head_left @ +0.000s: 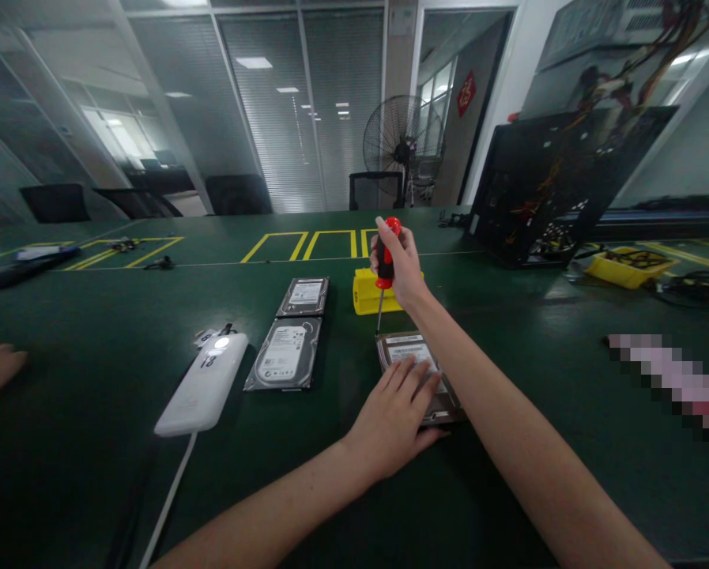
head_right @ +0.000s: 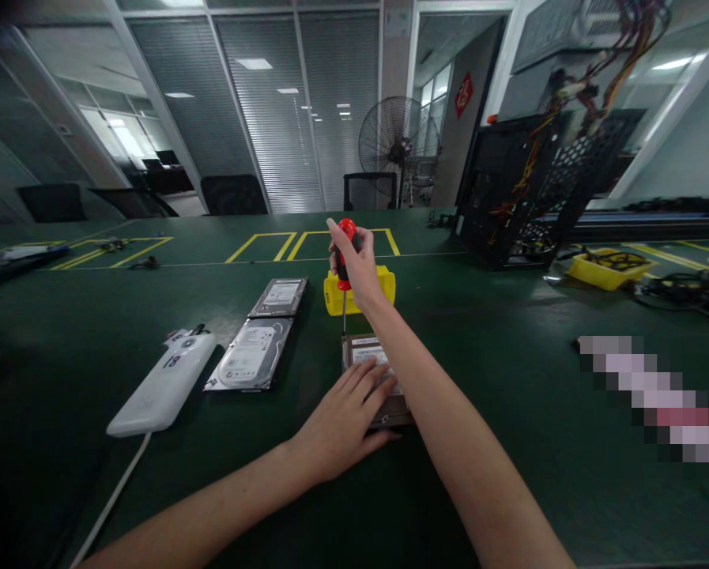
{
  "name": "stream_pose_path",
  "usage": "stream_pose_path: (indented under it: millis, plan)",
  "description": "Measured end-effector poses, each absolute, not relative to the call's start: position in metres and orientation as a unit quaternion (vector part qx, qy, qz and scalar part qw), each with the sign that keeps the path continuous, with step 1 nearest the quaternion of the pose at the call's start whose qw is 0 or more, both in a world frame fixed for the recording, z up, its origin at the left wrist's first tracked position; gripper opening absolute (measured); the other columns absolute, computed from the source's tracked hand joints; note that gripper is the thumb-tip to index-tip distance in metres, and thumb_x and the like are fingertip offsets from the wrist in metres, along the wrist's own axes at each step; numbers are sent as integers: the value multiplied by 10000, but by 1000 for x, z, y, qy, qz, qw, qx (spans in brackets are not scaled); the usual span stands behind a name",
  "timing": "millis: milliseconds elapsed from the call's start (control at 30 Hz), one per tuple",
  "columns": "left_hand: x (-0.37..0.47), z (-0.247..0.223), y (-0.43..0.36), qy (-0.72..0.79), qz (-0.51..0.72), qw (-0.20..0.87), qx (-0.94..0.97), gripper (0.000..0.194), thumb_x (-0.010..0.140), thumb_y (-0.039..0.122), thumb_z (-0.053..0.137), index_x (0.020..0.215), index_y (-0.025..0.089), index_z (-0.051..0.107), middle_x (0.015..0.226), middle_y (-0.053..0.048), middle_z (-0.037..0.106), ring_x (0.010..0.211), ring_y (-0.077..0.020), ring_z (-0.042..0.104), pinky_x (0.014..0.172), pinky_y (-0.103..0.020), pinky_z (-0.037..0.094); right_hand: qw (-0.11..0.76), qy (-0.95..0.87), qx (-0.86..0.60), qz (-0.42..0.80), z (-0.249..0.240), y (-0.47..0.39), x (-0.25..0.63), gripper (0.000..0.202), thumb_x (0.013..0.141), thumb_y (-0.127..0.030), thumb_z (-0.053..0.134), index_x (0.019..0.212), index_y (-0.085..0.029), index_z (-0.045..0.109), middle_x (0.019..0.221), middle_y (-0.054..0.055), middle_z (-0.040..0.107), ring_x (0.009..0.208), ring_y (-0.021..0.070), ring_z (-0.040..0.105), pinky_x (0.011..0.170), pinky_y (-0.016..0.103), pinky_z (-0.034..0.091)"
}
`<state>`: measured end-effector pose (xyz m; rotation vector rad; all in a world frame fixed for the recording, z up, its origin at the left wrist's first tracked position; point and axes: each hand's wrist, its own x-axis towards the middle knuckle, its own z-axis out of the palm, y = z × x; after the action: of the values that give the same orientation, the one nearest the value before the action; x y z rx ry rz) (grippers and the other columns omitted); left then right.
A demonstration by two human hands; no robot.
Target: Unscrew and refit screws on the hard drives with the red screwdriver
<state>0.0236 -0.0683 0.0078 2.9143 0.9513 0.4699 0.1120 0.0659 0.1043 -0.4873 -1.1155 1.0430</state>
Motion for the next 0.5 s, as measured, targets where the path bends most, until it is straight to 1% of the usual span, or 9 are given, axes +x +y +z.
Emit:
stream_pose_path:
  millis: [67,133,200,233,267,333,400,433,500]
  plan:
    - [24,8,-68,307,151,19,939,650,833,479,484,1358,152,286,1426,-119,333,1345,-272,219,1091,-420,255,695,-497,-217,472,103,69,112,372,712,-516,630,845,-212,461,756,-22,497,521,59,464,458,218,369]
    - [24,8,-69,308,151,18,939,643,837,483,476,1357,154,287,1427,-119,332,1345,-271,219,1088,-422,259,679,-503,-207,493,103,70,112,406,750,-585,536,824,-187,502,760,-1,499,546,70,482,477,230,391]
    - [24,8,-69,309,151,18,939,633,842,483,467,1353,152,293,1427,-120,332,1346,-270,218,1086,-424,263,664,-512,-190,510,104,69,112,472,775,-636,442,849,-178,528,755,10,507,564,77,492,501,237,406]
    - [24,9,-69,309,150,19,939,629,843,483,463,1352,151,295,1427,-119,331,1345,-271,219,1085,-424,264,664,-513,-186,511,105,68,111,481,778,-645,426,875,-184,524,749,9,511,565,78,491,507,237,407]
    - [24,9,-69,309,150,20,939,627,845,482,460,1351,151,296,1427,-119,331,1345,-272,221,1084,-425,266,668,-513,-187,506,105,67,111,467,774,-640,441,903,-197,510,742,2,516,562,76,488,509,233,405]
    - [23,10,-69,308,149,23,939,627,845,483,457,1354,156,292,1428,-116,329,1343,-274,226,1081,-429,269,675,-513,-203,490,106,64,110,422,747,-596,533,933,-223,466,727,-18,523,547,70,479,504,223,393]
    - [23,11,-69,309,148,25,939,625,847,480,456,1358,162,286,1430,-114,327,1343,-273,228,1080,-430,272,680,-512,-214,479,106,63,110,399,722,-538,609,913,-231,441,725,-31,527,540,65,476,499,216,386]
    - [23,11,-69,309,148,24,939,625,847,478,455,1358,162,284,1430,-114,327,1343,-271,226,1080,-428,272,680,-512,-212,479,106,64,110,386,723,-527,614,894,-225,445,733,-28,528,544,65,480,500,217,387]
    - [23,12,-69,309,146,23,940,621,850,479,450,1356,157,287,1428,-116,330,1345,-267,223,1080,-423,273,677,-513,-198,489,105,66,110,385,755,-568,548,856,-202,479,750,-10,531,561,71,492,503,224,396]
